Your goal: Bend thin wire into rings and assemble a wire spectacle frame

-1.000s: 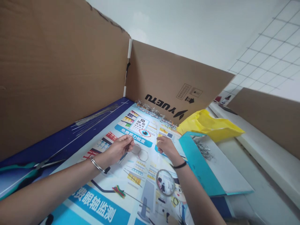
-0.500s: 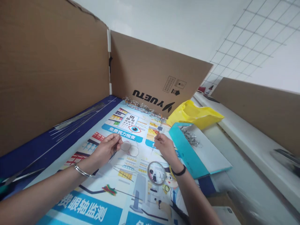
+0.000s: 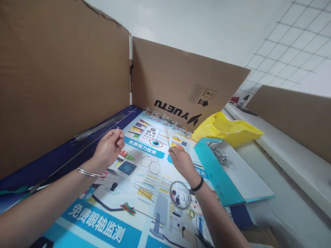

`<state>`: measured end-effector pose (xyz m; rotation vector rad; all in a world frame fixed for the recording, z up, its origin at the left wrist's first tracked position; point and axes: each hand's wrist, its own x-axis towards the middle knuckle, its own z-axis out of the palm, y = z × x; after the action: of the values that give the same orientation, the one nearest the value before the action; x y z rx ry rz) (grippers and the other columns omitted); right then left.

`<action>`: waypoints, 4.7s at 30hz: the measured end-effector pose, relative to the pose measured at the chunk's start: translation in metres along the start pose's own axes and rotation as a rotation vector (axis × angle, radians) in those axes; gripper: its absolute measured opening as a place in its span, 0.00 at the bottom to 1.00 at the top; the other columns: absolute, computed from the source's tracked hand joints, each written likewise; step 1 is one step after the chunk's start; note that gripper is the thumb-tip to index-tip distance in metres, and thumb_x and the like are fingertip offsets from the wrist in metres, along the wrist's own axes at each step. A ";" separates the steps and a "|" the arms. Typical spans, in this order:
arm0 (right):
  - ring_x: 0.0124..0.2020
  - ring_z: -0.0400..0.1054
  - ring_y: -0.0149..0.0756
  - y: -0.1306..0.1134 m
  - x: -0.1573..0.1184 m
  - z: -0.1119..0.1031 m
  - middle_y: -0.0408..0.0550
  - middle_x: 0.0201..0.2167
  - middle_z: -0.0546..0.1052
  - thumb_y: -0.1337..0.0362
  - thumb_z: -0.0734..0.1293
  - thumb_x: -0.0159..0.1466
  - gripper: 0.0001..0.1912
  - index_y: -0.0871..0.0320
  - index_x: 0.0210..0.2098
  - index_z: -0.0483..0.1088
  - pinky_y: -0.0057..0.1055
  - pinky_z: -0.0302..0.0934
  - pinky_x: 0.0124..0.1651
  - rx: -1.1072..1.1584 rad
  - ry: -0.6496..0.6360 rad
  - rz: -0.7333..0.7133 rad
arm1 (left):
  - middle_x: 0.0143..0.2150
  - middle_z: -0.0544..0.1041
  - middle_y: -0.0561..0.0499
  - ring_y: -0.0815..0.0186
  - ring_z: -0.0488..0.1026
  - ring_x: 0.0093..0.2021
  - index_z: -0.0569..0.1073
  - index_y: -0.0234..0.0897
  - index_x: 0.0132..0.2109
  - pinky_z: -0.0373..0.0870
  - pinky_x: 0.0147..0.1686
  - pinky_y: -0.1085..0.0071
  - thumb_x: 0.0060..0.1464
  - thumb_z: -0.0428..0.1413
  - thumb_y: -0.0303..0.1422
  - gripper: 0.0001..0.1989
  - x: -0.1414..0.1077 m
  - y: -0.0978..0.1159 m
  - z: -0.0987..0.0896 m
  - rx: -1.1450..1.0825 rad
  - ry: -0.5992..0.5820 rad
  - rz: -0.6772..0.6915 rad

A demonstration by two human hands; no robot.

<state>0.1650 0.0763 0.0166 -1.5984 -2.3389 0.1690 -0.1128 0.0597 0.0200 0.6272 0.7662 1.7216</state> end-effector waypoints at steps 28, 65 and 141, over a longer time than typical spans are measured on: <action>0.34 0.68 0.33 -0.058 -0.058 0.006 0.46 0.29 0.75 0.66 0.58 0.66 0.13 0.57 0.28 0.71 0.28 0.53 0.33 -0.430 -0.341 -0.218 | 0.25 0.67 0.56 0.79 0.56 0.18 0.67 0.35 0.30 0.52 0.16 0.82 0.52 0.59 0.34 0.09 -0.019 -0.021 0.001 0.057 -0.100 -0.064; 0.21 0.60 0.28 -0.089 -0.077 0.045 0.38 0.18 0.66 0.74 0.59 0.48 0.07 0.56 0.20 0.62 0.23 0.52 0.26 0.436 0.023 0.131 | 0.36 0.79 0.45 0.61 0.75 0.41 0.69 0.36 0.31 0.66 0.46 0.66 0.50 0.61 0.41 0.14 -0.091 -0.057 0.021 0.112 -0.226 -0.452; 0.26 0.62 0.31 -0.067 -0.081 0.024 0.44 0.24 0.72 0.74 0.61 0.54 0.07 0.58 0.23 0.67 0.27 0.45 0.28 0.119 -0.161 0.002 | 0.33 0.77 0.48 0.66 0.74 0.36 0.68 0.35 0.34 0.67 0.38 0.71 0.52 0.58 0.40 0.12 -0.077 -0.058 0.014 0.177 -0.102 -0.304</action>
<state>0.1248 -0.0222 -0.0026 -1.5823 -2.3950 0.4439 -0.0460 -0.0003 -0.0176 0.6754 0.8985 1.3448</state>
